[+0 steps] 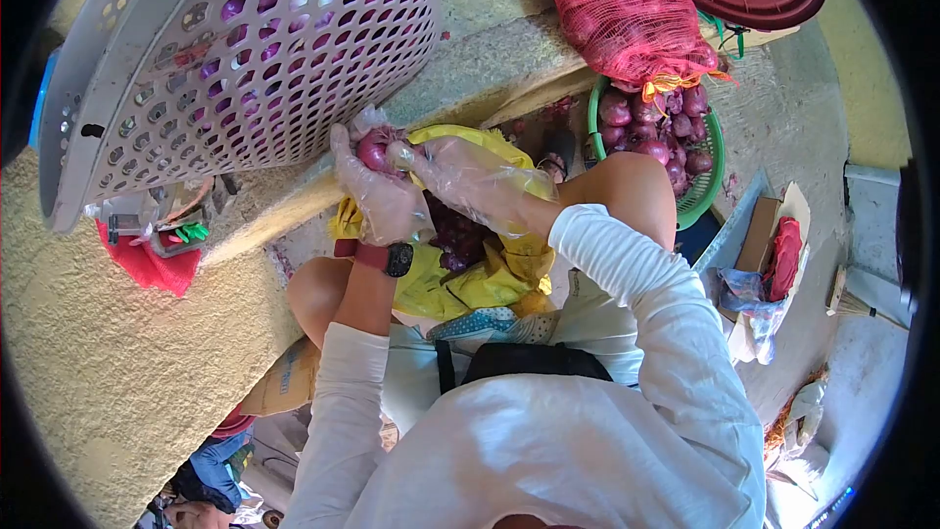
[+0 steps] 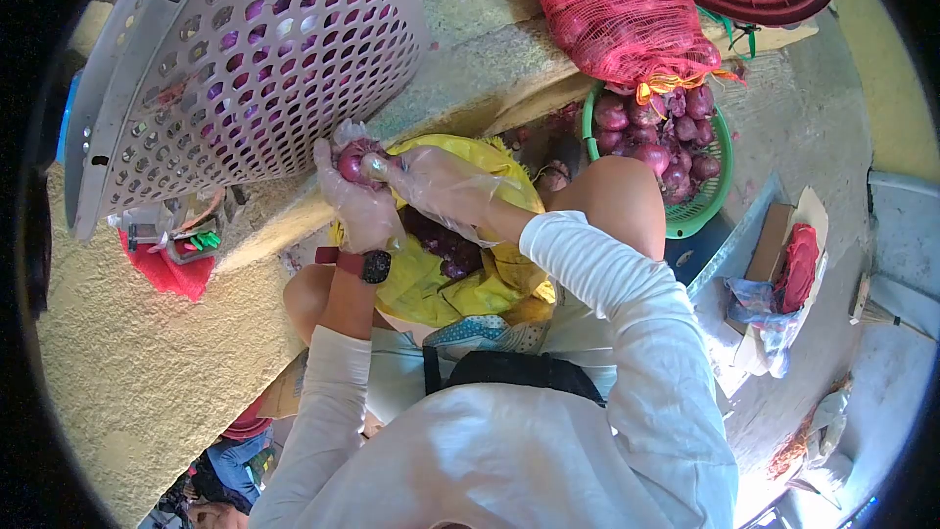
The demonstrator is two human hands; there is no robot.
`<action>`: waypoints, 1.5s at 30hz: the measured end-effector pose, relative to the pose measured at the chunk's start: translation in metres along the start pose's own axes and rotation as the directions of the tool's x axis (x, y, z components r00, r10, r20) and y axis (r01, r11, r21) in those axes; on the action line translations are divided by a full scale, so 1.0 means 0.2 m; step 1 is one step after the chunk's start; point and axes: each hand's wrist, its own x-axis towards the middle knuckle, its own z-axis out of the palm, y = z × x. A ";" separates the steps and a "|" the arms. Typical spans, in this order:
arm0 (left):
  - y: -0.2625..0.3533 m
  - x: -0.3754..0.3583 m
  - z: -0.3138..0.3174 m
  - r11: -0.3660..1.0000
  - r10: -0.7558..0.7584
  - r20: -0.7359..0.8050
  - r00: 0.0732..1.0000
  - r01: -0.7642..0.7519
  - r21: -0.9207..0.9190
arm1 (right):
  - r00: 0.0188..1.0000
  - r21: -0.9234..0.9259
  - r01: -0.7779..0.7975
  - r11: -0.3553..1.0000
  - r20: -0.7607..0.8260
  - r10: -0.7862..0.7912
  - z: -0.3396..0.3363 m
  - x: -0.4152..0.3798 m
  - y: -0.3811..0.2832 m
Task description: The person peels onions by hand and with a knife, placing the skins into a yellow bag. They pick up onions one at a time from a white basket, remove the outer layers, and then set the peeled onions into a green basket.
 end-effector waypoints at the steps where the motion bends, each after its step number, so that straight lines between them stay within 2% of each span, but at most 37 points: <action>1: 0.00 -0.01 0.01 1.000 -0.001 -0.001 1.000 0.001 0.001 | 1.000 0.001 -0.001 1.000 0.001 0.001 0.02 0.00 0.01; 3: 0.00 -0.03 0.04 0.997 0.070 -0.059 0.996 -0.071 -0.011 | 1.000 0.167 -0.011 0.986 0.005 0.010 0.06 0.00 0.02; 7: 0.02 0.04 -0.07 0.996 0.038 0.018 0.999 -0.039 0.075 | 0.999 0.173 -0.044 0.984 0.028 0.040 0.05 -0.04 -0.03; 9: 0.02 0.06 -0.10 0.996 -0.081 0.018 0.997 0.081 -0.034 | 0.999 0.077 0.038 0.996 -0.006 -0.038 0.02 -0.04 -0.04; 10: 0.04 0.08 -0.13 0.996 -0.081 0.016 0.997 0.081 -0.034 | 0.999 0.078 0.037 0.996 -0.004 -0.036 0.01 -0.03 -0.02; 12: 0.10 0.15 -0.19 0.953 -0.302 0.000 0.953 0.302 -0.033 | 0.986 -0.061 0.164 0.985 -0.013 -0.165 -0.04 -0.01 0.02; 13: 0.13 0.15 -0.18 0.953 -0.302 0.001 0.953 0.302 -0.033 | 0.986 -0.061 0.163 0.985 -0.014 -0.164 -0.09 -0.04 -0.01; 15: 0.19 0.16 -0.16 0.913 -0.409 -0.188 0.893 0.400 -0.086 | 0.951 -0.427 0.308 0.850 0.156 -0.267 -0.21 -0.11 -0.08; 16: 0.21 0.15 -0.16 0.912 -0.410 -0.190 0.892 0.401 -0.086 | 0.951 -0.427 0.307 0.851 0.156 -0.265 -0.21 -0.11 -0.06; 18: 0.26 0.12 -0.15 0.870 -0.491 -0.067 0.869 0.486 -0.083 | 0.950 -0.747 0.311 0.588 0.240 -0.197 -0.16 -0.12 0.00; 19: 0.27 0.12 -0.15 0.871 -0.490 -0.070 0.869 0.485 -0.082 | 0.958 -0.751 0.261 0.606 0.278 -0.067 -0.13 -0.10 0.03; 20: 0.26 0.12 -0.14 0.861 -0.508 -0.090 0.857 0.502 -0.082 | 0.958 -0.750 0.260 0.608 0.278 -0.067 -0.11 -0.10 0.07; 22: 0.26 0.11 -0.12 0.852 -0.524 -0.110 0.845 0.517 -0.085 | 0.895 -0.801 0.434 0.413 0.333 -0.296 -0.09 -0.12 0.10; 23: 0.26 0.11 -0.11 0.850 -0.526 -0.115 0.842 0.527 -0.029 | 0.894 -0.799 0.437 0.413 0.336 -0.296 -0.09 -0.10 0.11; 25: 0.25 0.09 -0.09 0.845 -0.528 -0.122 0.840 0.534 0.026 | 0.913 -0.776 0.388 0.498 0.398 -0.091 -0.13 -0.08 0.03; 26: 0.24 0.09 -0.08 0.852 -0.510 -0.150 0.847 0.521 0.047 | 0.912 -0.775 0.390 0.497 0.400 -0.092 -0.15 -0.09 0.01; 28: 0.23 0.11 -0.09 0.859 -0.491 -0.177 0.853 0.508 0.067 | 0.929 -0.637 0.324 0.699 0.353 -0.109 -0.19 -0.10 -0.02; 29: 0.23 0.13 -0.12 0.851 -0.504 -0.131 0.854 0.517 0.097 | 0.929 -0.638 0.324 0.698 0.354 -0.108 -0.20 -0.10 -0.02; 30: 0.23 0.13 -0.12 0.842 -0.516 -0.085 0.852 0.523 0.129 | 0.934 -0.566 0.319 0.761 0.322 -0.152 -0.23 -0.08 -0.01; 31: 0.22 0.12 -0.12 0.843 -0.516 -0.087 0.852 0.523 0.127 | 0.939 -0.485 0.315 0.816 0.285 -0.193 -0.24 -0.06 -0.01; 32: 0.21 0.12 -0.12 0.848 -0.509 -0.073 0.858 0.514 0.128 | 0.939 -0.484 0.315 0.816 0.286 -0.193 -0.25 -0.06 -0.02; 34: 0.20 0.12 -0.11 0.854 -0.502 -0.056 0.863 0.504 0.130 | 0.959 -0.363 0.280 0.889 0.142 -0.245 -0.27 -0.05 -0.04; 36: 0.19 0.12 -0.11 0.866 -0.496 0.175 0.850 0.473 0.161 | 0.954 -0.384 0.301 0.873 0.134 -0.270 -0.27 -0.03 -0.04; 37: 0.19 0.11 -0.09 0.867 -0.495 0.176 0.851 0.472 0.162 | 0.958 -0.359 0.287 0.888 0.081 -0.276 -0.26 -0.02 -0.03; 38: 0.17 0.10 -0.06 0.857 -0.515 0.111 0.850 0.507 0.094 | 0.960 -0.333 0.272 0.903 0.027 -0.280 -0.26 -0.02 -0.03; 39: 0.17 0.08 -0.04 0.843 -0.537 0.048 0.842 0.537 0.022 | 0.960 -0.333 0.272 0.903 0.027 -0.280 -0.25 -0.02 -0.04; 40: 0.18 0.08 -0.04 0.843 -0.537 0.048 0.842 0.537 0.021 | 0.971 -0.344 0.230 0.910 0.017 -0.239 -0.25 -0.02 -0.05; 42: 0.21 0.07 -0.05 0.738 -0.670 0.207 0.713 0.670 0.080 | 0.980 -0.355 0.188 0.916 0.005 -0.199 -0.24 -0.01 -0.06; 44: 0.17 0.11 -0.07 0.749 -0.659 0.228 0.717 0.655 0.105 | 0.956 -0.416 0.216 0.883 -0.095 -0.279 -0.21 0.01 -0.03; 45: 0.17 0.10 -0.06 0.760 -0.646 0.249 0.721 0.637 0.129 | 0.956 -0.415 0.216 0.884 -0.096 -0.278 -0.21 0.02 -0.01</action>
